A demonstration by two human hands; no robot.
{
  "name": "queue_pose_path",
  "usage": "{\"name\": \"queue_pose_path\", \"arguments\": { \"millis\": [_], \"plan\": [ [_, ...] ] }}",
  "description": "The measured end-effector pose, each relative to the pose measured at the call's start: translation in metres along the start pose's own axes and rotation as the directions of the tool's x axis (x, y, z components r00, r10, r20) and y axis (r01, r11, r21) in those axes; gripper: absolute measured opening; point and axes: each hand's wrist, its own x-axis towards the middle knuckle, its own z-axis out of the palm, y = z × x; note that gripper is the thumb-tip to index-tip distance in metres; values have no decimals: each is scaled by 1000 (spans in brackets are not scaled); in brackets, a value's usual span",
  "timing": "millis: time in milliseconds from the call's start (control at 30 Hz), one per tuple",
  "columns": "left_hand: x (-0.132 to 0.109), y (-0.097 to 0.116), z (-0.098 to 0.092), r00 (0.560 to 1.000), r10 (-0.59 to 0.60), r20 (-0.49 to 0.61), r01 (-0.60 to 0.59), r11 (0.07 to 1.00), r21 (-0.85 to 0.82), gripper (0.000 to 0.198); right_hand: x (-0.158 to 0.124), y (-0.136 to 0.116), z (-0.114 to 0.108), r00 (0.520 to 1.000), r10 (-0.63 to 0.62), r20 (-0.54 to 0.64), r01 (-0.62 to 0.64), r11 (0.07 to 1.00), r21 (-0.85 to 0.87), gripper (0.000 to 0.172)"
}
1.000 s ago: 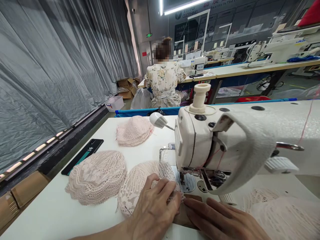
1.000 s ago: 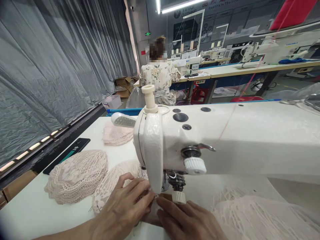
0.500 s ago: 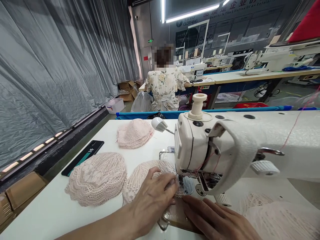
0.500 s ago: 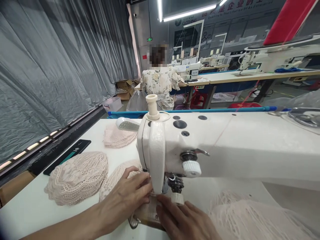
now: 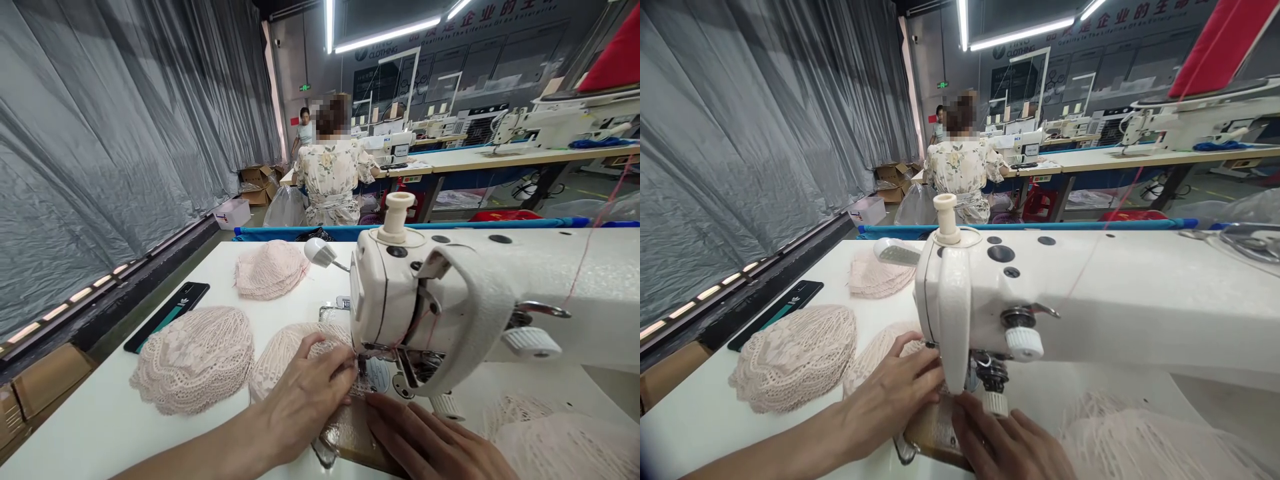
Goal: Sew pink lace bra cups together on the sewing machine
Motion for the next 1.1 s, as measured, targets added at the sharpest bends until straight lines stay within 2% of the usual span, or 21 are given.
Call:
{"name": "queue_pose_path", "arguments": {
  "millis": [233, 433, 733, 933, 1100],
  "plan": [
    [-1, 13, 0, 988, 119, -95, -109, 988, 109, 20, 1, -5, -2, 997, 77, -23, -76, 997, 34, 59],
    [-1, 13, 4, 977, 148, -151, -129, 983, 128, 20, 5, -3, -7, 994, 91, -57, -88, 995, 54, 59],
    [2, 5, 9, 992, 54, -112, -38, 990, 138, 13, 6, -2, -7, 988, 122, -93, -114, 990, 85, 57],
    [4, -5, 12, 992, 24, -122, -9, 993, 121, 13, 5, -2, -5, 986, 150, -72, -142, 984, 106, 54],
    [2, -2, 9, 990, 10, -137, 11, 988, 157, 15, 13, -4, -13, 974, 200, -103, -178, 966, 188, 45]
  ]
}}
